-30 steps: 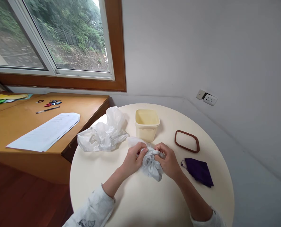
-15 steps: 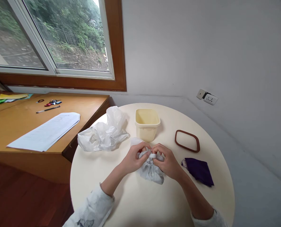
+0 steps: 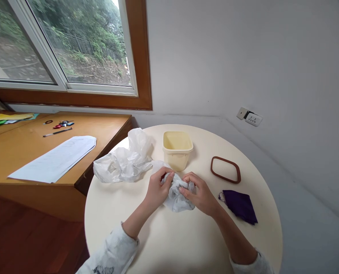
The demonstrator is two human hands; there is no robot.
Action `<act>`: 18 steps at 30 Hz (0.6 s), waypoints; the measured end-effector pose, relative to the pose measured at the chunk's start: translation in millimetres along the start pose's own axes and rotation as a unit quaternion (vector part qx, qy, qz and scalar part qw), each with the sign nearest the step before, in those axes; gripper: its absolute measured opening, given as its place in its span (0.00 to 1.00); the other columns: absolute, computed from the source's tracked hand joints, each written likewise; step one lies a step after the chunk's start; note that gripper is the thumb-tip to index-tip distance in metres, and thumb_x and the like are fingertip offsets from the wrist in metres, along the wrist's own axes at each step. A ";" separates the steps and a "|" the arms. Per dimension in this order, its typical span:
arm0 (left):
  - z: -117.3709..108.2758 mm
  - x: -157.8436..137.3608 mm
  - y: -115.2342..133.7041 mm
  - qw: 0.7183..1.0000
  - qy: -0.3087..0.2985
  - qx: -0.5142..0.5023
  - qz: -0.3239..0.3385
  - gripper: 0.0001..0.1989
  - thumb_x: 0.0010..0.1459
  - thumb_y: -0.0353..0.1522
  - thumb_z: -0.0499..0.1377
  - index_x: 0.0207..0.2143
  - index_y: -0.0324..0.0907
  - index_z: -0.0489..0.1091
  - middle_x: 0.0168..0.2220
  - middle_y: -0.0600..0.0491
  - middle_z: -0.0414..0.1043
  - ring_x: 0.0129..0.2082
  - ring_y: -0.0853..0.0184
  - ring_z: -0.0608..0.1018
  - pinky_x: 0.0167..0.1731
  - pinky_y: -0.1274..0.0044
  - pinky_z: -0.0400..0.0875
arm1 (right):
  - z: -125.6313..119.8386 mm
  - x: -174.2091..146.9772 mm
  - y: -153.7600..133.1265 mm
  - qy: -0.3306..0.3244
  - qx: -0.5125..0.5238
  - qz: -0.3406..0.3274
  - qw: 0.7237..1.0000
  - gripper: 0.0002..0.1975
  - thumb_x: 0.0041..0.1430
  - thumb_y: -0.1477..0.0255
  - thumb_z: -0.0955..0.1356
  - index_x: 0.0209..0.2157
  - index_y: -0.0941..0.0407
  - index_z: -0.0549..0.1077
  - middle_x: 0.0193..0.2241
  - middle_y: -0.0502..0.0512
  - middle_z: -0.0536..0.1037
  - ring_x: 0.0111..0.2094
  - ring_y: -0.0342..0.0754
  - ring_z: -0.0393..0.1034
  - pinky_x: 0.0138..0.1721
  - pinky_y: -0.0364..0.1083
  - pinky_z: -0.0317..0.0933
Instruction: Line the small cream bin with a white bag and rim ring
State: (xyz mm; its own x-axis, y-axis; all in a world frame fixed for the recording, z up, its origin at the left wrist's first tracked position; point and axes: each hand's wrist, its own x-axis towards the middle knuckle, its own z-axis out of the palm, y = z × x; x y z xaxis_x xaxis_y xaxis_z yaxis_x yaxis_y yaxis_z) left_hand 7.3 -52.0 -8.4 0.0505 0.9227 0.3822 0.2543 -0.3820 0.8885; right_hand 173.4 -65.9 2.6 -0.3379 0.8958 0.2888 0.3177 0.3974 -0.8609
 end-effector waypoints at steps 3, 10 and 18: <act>-1.3 1.0 0.3 0.999 -0.038 -0.038 -0.004 0.09 0.57 0.35 0.53 0.29 0.39 0.66 0.25 0.54 0.65 0.25 0.71 0.66 0.26 0.79 0.60 | 3.2 1.1 4.7 0.040 -0.002 0.008 0.999 0.06 0.48 0.75 0.65 0.24 0.55 0.61 0.30 0.50 0.67 0.33 0.44 0.62 0.36 0.43 0.57; -5.9 2.7 8.8 0.982 -0.178 -0.059 -0.022 0.07 0.54 0.34 0.56 0.34 0.40 0.65 0.23 0.57 0.61 0.24 0.72 0.65 0.26 0.80 0.61 | 8.3 1.8 13.9 0.129 -0.034 0.033 0.990 0.06 0.45 0.78 0.62 0.22 0.54 0.58 0.26 0.48 0.66 0.30 0.44 0.60 0.34 0.43 0.57; -5.2 4.2 14.9 0.972 -0.234 -0.008 -0.025 0.12 0.50 0.27 0.54 0.38 0.41 0.69 0.33 0.53 0.71 0.31 0.68 0.70 0.30 0.79 0.63 | 2.5 1.8 10.3 0.073 0.016 0.042 0.996 0.02 0.46 0.76 0.63 0.24 0.55 0.63 0.26 0.48 0.66 0.28 0.43 0.60 0.31 0.42 0.56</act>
State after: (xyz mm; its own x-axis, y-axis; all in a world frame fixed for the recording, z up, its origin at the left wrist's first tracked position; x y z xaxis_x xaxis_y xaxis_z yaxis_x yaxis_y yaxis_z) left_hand 6.3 -54.1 7.7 0.4730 0.8614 0.1854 0.2521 -0.3339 0.9083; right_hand 173.8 -60.7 -6.8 -0.1783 0.9457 0.2718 0.3101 0.3161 -0.8966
